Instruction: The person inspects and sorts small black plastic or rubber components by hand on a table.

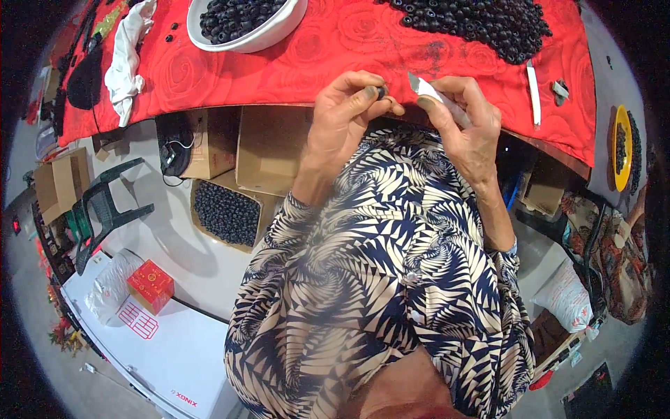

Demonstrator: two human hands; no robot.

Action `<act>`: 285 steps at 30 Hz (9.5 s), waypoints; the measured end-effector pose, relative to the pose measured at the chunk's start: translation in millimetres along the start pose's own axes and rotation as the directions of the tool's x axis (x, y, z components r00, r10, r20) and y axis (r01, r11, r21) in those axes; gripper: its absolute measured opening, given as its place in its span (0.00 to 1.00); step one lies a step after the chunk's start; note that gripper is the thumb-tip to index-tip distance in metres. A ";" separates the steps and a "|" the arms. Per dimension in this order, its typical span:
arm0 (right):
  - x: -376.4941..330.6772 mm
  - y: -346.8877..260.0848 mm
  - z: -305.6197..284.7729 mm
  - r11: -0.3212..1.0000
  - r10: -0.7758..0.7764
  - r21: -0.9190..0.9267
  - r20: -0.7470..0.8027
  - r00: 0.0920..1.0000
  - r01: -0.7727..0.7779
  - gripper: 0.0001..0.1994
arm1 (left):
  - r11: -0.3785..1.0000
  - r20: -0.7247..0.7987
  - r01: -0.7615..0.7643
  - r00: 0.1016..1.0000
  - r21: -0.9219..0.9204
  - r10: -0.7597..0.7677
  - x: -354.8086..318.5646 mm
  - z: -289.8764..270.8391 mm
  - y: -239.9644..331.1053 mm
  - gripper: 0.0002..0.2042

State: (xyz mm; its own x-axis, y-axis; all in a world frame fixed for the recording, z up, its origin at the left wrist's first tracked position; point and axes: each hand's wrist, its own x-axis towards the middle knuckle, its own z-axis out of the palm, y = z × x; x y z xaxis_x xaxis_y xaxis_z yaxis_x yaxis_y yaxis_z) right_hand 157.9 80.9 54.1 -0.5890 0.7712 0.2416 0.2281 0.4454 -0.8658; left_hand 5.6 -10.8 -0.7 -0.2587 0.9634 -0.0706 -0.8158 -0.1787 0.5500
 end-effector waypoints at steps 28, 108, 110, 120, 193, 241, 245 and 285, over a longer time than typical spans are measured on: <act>1.3 0.7 3.1 0.985 -0.129 -0.113 0.007 0.992 0.129 0.14 | 0.998 -0.029 -0.002 1.000 -0.059 0.000 3.5 -2.9 -1.2 0.07; -16.2 7.7 -19.1 1.000 -0.013 -0.015 0.004 1.000 0.013 0.12 | -0.319 0.524 -0.464 0.841 0.826 0.136 123.0 26.4 26.5 0.07; -16.1 9.1 -18.3 1.000 -0.016 -0.013 0.000 1.000 0.016 0.12 | -0.376 0.552 -0.475 0.825 0.795 0.123 125.6 23.7 24.2 0.07; -14.5 8.0 -14.1 0.999 -0.041 0.013 -0.012 0.999 0.042 0.10 | -0.172 0.387 -0.362 0.910 0.916 0.149 116.0 22.4 37.3 0.10; 1.5 -14.3 -4.9 0.996 -0.087 0.033 0.113 0.990 0.084 0.13 | 0.999 -0.017 -0.028 0.999 0.023 0.028 11.2 14.0 13.2 0.09; 0.7 -6.6 3.1 0.982 -0.181 -0.021 0.141 0.973 0.185 0.10 | 0.996 0.058 0.057 0.997 -0.066 -0.053 9.6 1.6 5.2 0.08; 1.5 -7.4 2.0 0.982 -0.182 -0.020 0.155 0.971 0.187 0.11 | 0.992 0.066 0.097 0.994 -0.078 -0.092 8.9 -0.5 8.0 0.07; 3.3 13.7 -2.0 0.946 0.183 0.265 0.038 0.982 -0.187 0.07 | 0.994 0.060 0.088 0.995 -0.066 -0.084 7.2 0.2 -1.0 0.07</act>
State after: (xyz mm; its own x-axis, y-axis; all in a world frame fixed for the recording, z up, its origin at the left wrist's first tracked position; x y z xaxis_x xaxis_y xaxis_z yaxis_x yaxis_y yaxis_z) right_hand 160.6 90.5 44.0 -0.5660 0.8220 0.0622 0.1200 0.1569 -0.9803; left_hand 4.7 -3.6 -1.6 -0.1577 0.9852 -0.0664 -0.8678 -0.1062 0.4854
